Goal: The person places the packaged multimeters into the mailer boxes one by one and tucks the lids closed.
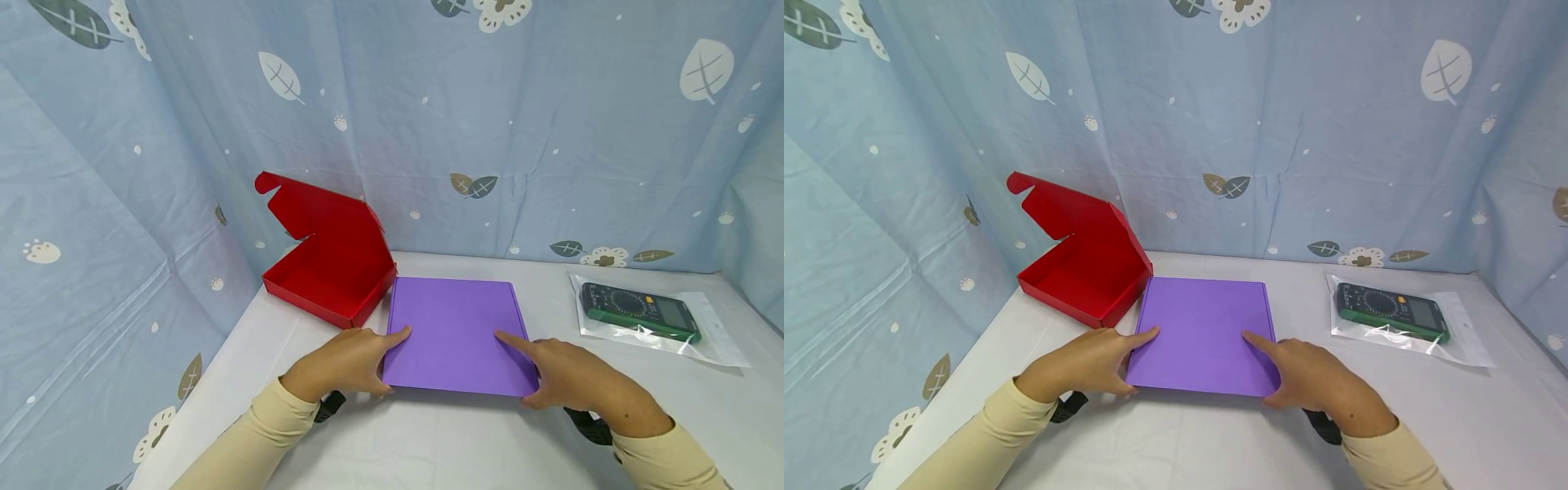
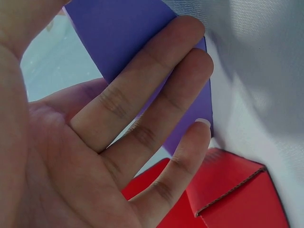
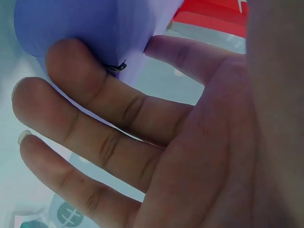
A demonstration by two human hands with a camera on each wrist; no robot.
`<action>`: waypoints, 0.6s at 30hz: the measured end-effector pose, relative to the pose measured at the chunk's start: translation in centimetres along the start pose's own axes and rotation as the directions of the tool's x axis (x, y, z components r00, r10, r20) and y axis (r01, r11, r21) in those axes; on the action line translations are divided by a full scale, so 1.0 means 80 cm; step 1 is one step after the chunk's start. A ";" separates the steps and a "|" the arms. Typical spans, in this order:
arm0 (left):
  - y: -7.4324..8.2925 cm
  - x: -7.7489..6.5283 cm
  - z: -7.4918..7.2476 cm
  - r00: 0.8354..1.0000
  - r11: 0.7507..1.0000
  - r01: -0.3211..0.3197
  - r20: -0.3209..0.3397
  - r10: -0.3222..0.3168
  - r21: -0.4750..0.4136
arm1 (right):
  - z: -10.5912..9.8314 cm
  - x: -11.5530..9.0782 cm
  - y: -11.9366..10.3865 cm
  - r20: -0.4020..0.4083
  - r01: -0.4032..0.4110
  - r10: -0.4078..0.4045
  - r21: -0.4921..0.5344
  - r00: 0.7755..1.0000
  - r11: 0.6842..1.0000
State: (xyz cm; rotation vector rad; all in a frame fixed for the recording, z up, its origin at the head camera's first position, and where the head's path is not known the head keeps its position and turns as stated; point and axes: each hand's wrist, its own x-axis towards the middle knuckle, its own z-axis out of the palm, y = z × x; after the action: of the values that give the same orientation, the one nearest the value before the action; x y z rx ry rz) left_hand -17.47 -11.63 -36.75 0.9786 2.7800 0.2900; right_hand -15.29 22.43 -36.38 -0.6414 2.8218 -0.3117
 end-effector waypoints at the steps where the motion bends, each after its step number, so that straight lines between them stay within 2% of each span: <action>1: 0.000 0.000 0.000 1.000 1.000 -0.001 0.000 0.001 -0.001 | 0.000 0.000 -0.001 0.004 -0.009 0.009 0.001 1.000 1.000; 7: 0.001 0.000 0.000 1.000 1.000 -0.007 -0.002 0.007 -0.008 | 0.001 0.000 -0.001 0.023 -0.011 0.011 0.004 1.000 1.000; 12: 0.000 0.001 0.000 1.000 1.000 -0.004 0.003 0.004 0.001 | 0.005 -0.001 0.000 0.002 0.010 -0.010 -0.007 1.000 1.000; 18: -0.001 0.001 0.001 1.000 1.000 0.002 0.003 -0.002 0.013 | 0.006 -0.002 0.002 0.022 0.018 -0.019 0.054 1.000 0.998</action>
State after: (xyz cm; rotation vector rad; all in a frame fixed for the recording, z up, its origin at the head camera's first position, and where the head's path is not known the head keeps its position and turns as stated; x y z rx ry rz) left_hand -17.56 -11.60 -36.83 0.9783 2.7838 0.2705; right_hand -15.10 22.58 -36.85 -0.6555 2.7769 -0.3803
